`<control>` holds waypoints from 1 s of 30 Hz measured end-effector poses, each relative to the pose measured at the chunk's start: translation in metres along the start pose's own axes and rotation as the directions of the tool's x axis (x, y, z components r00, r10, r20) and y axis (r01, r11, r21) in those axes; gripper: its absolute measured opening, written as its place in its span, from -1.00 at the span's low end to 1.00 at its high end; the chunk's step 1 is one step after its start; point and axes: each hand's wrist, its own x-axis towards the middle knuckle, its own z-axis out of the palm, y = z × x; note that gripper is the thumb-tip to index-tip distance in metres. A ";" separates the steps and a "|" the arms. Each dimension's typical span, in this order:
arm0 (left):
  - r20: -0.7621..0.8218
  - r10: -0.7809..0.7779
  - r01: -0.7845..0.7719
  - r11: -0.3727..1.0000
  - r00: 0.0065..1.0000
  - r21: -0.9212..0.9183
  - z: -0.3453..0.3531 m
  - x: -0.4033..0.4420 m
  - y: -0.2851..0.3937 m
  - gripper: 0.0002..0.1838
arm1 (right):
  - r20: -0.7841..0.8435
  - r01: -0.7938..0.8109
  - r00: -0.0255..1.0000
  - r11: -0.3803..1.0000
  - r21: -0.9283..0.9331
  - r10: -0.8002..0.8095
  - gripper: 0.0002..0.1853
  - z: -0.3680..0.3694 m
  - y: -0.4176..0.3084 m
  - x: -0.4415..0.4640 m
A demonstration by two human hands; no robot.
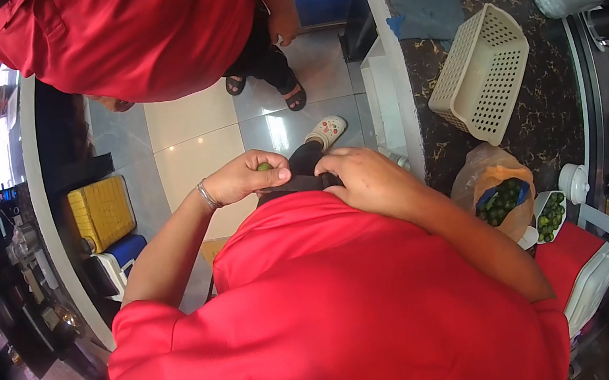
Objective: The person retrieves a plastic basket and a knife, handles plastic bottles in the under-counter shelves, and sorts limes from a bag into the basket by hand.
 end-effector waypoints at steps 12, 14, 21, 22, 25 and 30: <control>-0.005 -0.054 0.054 0.998 0.999 0.023 -0.001 -0.011 -0.007 -0.66 | 0.022 -0.103 0.995 0.987 0.126 0.101 -0.69 0.000 0.017 -0.002; -0.020 -0.048 0.046 0.996 0.999 -0.082 -0.007 -0.011 -0.011 -0.69 | 0.029 -0.042 0.999 0.995 0.093 0.039 -0.71 -0.005 0.021 0.001; -0.077 -0.146 0.146 0.989 0.986 0.000 -0.024 -0.012 0.000 -0.67 | 0.136 -0.043 0.990 0.986 0.164 0.021 -0.75 -0.011 0.027 0.006; -0.105 -0.145 0.155 0.983 0.984 0.095 -0.021 -0.011 0.006 -0.63 | 0.149 -0.036 0.989 0.988 0.152 0.013 -0.76 -0.016 0.029 0.009; -0.058 -0.135 0.143 0.975 0.989 0.171 -0.023 0.002 0.016 -0.58 | 0.184 -0.010 0.983 0.994 0.109 -0.011 -0.73 -0.019 0.029 0.014; -0.003 -0.178 0.163 0.892 0.984 0.422 -0.015 -0.003 0.039 -0.56 | 0.153 -0.009 0.988 1.000 0.023 0.006 -0.73 -0.024 0.030 0.016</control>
